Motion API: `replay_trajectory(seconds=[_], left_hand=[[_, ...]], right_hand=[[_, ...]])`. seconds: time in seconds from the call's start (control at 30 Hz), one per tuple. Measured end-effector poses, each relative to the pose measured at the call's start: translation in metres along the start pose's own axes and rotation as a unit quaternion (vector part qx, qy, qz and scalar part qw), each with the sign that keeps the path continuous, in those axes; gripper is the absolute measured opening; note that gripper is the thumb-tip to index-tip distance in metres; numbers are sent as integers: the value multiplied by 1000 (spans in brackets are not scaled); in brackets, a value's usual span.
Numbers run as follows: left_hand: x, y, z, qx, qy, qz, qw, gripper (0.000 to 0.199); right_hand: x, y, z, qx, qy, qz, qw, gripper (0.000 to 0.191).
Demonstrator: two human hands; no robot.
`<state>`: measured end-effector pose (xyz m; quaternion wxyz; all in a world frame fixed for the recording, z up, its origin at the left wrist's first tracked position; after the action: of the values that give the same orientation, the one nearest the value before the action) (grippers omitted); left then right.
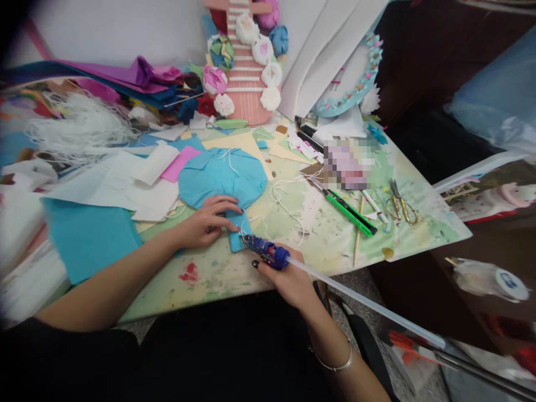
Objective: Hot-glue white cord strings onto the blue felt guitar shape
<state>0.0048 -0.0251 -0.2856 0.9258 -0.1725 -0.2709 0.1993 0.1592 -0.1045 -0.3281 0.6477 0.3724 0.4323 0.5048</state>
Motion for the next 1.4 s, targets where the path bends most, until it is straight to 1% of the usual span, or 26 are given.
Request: replay_trajectory(seconds=[0.17,0.33,0.43,0.6,0.67,0.77,0.9,1.07,1.27,1.4], left_hand=[[0,1,-1,1,1,3,1000,47],[0,1,-1,4,4,7,1000,45],[0,1,0,2,5,11,1000,45],[1,1,0,0,-1,5,1000,45],[1,0,0,0,-2,3,1000,43],[1,0,0,1,-3,4,1000,42],[1,-1,1,4,0,9,1000,39],[1,0,1,5,0,7,1000,40],[1,-1,1,10,-6,0,1000,40],[0,0,0,18,1,7,1000,40]], right_hand=[[0,-1,0,15,4,-6,1000,17],[1,-1,0,2,2,1,1000,17],[0,-3,1,1,-1,-6,1000,17],[1,-4,3,13,11,-20,1000,20],[1,-5,4,0,15,-27,1000,17],[1,-7,5,-9,11,-36,999,16],[-1,-9,5,-7,12,-32,999,23],[-4,-12,8,8,2,-37,999,21],[-5,-7,7,17,16,-30,999,23],[-6,-5,8,15,16,-31,999,22]])
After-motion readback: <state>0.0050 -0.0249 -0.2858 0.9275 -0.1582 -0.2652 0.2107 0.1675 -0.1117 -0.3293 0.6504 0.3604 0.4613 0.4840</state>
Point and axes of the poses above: each hand's wrist, its own x-axis towards the middle knuckle, its own z-axis out of the back of the hand, y = z × x, the point moved 10 cm from there along x, towards the middle knuckle, and after that the axes turned 6 degrees about -y, right-handed, at the moved point
